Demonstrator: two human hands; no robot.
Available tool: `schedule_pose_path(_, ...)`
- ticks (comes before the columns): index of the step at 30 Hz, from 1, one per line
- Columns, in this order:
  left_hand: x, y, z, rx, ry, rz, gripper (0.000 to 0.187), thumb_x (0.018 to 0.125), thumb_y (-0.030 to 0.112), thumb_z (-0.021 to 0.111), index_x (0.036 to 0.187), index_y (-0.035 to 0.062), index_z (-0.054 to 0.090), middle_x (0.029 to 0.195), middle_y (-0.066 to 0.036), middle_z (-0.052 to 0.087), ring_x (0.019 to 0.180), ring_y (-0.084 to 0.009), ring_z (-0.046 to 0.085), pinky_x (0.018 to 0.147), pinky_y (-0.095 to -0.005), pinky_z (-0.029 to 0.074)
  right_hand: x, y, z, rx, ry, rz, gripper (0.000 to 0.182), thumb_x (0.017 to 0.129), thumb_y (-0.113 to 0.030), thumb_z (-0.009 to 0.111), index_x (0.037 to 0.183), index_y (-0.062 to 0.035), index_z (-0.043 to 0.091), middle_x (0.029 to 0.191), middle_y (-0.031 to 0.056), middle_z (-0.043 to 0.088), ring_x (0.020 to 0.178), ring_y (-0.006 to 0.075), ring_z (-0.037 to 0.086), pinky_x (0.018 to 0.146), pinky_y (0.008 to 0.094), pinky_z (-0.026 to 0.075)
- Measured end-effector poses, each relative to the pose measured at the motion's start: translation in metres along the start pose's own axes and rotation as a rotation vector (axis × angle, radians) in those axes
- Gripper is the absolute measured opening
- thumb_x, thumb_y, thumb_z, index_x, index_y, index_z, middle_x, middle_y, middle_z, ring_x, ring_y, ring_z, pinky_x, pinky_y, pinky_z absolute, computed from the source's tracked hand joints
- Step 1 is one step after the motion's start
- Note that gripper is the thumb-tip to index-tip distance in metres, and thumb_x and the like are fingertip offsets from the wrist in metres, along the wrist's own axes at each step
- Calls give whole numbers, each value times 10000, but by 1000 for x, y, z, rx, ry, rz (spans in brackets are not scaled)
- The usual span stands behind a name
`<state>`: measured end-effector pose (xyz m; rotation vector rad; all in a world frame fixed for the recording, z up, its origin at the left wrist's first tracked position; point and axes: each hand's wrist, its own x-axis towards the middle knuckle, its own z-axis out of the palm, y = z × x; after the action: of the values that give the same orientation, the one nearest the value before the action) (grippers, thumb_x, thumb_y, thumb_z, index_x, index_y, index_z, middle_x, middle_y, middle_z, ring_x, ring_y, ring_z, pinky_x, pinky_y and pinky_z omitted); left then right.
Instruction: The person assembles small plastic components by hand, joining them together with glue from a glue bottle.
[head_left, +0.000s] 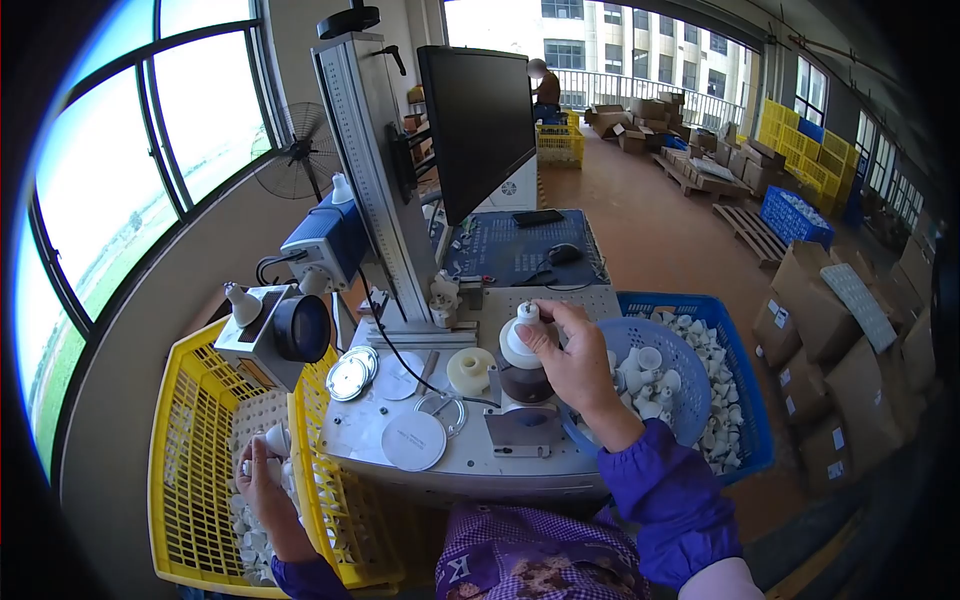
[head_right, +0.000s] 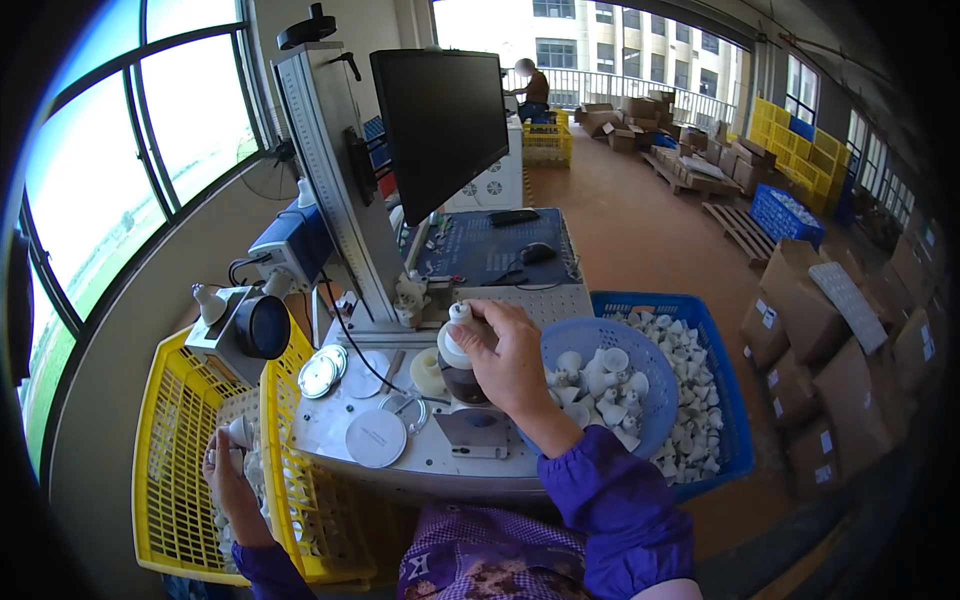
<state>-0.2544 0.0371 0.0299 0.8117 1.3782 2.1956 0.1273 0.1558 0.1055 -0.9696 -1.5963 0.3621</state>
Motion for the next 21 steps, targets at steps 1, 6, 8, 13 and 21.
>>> schedule_pose_path(1,3,-9,-18,2,2,-1,239,883,203,641,974,-19,634,852,-51,618,729,-105,569,665,-232,461,-1,-2,1,12,30,22,275,805,-192,696,986,7,639,919,135,641,894,274,579,804,367,451)
schedule_pose_path(6,18,-61,-104,158,175,-18,266,856,247,681,939,-2,639,821,-37,607,714,-94,542,633,-226,431,-4,-3,4,-28,74,41,279,801,-194,699,985,7,641,925,131,643,944,282,550,837,377,433)
schedule_pose_path(8,21,-77,-130,159,196,-31,264,853,246,685,936,0,639,821,-38,606,713,-95,540,634,-226,430,-4,-3,4,-20,78,54,283,799,-196,701,990,4,641,927,130,643,959,284,541,844,379,428)
schedule_pose_path(13,39,-108,-185,348,247,-127,245,839,221,699,921,1,630,827,-38,604,709,-108,551,638,-241,448,-10,6,1,24,-10,33,391,838,-293,681,1099,-13,603,1057,127,598,1004,239,545,881,346,424)
schedule_pose_path(21,58,-133,-223,527,93,-181,325,829,180,687,1053,-31,581,947,-65,603,829,-131,557,758,-266,452,-43,105,-97,-241,29,214,260,826,-87,647,1079,-44,606,1083,102,597,997,199,555,781,298,465)
